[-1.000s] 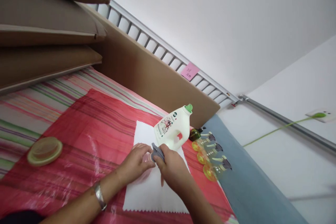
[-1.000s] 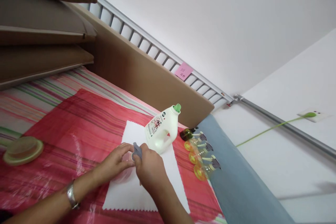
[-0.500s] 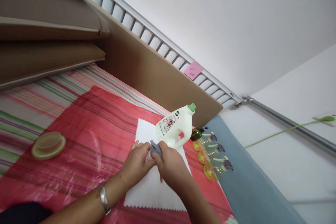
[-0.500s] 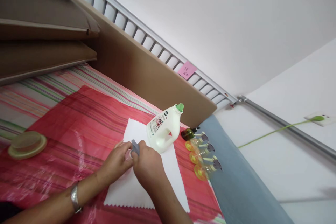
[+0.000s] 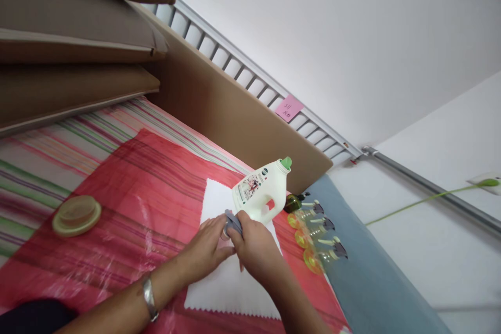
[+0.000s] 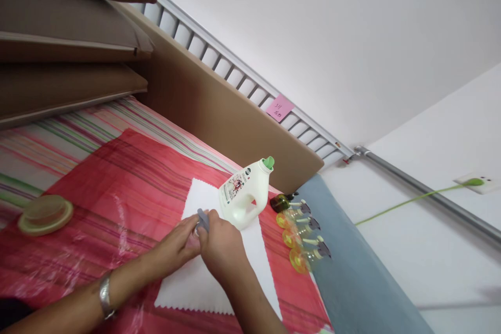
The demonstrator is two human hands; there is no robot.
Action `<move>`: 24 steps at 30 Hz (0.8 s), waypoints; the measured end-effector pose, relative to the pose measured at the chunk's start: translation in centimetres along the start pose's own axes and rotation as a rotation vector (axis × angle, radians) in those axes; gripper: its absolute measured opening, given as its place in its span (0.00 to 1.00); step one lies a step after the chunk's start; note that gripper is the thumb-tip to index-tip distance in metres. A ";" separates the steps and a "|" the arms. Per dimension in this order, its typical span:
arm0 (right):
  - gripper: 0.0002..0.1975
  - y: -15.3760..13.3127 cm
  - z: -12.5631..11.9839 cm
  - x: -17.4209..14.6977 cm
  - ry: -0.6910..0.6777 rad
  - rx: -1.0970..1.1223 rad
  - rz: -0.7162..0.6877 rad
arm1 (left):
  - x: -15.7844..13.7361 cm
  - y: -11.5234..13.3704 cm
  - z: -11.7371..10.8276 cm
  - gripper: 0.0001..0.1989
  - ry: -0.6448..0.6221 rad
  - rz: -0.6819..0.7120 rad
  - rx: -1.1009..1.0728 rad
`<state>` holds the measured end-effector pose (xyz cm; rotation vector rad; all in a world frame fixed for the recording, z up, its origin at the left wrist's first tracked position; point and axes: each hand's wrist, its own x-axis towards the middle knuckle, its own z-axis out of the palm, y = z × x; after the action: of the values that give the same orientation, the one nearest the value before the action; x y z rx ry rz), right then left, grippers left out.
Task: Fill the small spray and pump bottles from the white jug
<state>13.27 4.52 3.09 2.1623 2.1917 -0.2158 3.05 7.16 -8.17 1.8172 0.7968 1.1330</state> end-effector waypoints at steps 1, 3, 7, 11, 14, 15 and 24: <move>0.05 0.1 0.0 0.0 -0.001 -0.005 -0.003 | 0.0 0.0 -0.1 0.10 -0.040 0.011 -0.013; 0.04 0.1 0.0 0.0 -0.005 -0.010 -0.009 | 0.0 0.1 -0.4 0.05 -0.028 -0.023 0.023; 0.05 -0.1 -0.1 -0.1 -0.004 -0.016 -0.016 | 0.1 -0.1 -0.2 0.09 0.113 -0.084 0.105; 0.05 -0.2 -0.3 -0.1 -0.018 -0.046 -0.007 | 0.0 -0.3 -0.2 0.11 -0.026 -0.005 0.002; 0.04 -0.3 -0.3 -0.2 -0.023 -0.055 -0.020 | 0.2 -0.2 -0.5 0.06 -0.034 -0.029 0.023; 0.04 -0.3 -0.3 -0.2 -0.022 -0.055 -0.025 | 0.3 -0.2 -0.5 0.07 -0.001 -0.048 0.046; 0.07 0.3 -1.4 0.3 -0.043 -0.074 -0.022 | -0.5 -2.2 1.5 0.30 0.050 -0.247 0.151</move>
<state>13.59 4.96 4.40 2.0763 2.1649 -0.1777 4.06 7.28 -10.64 1.7584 1.1292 0.9829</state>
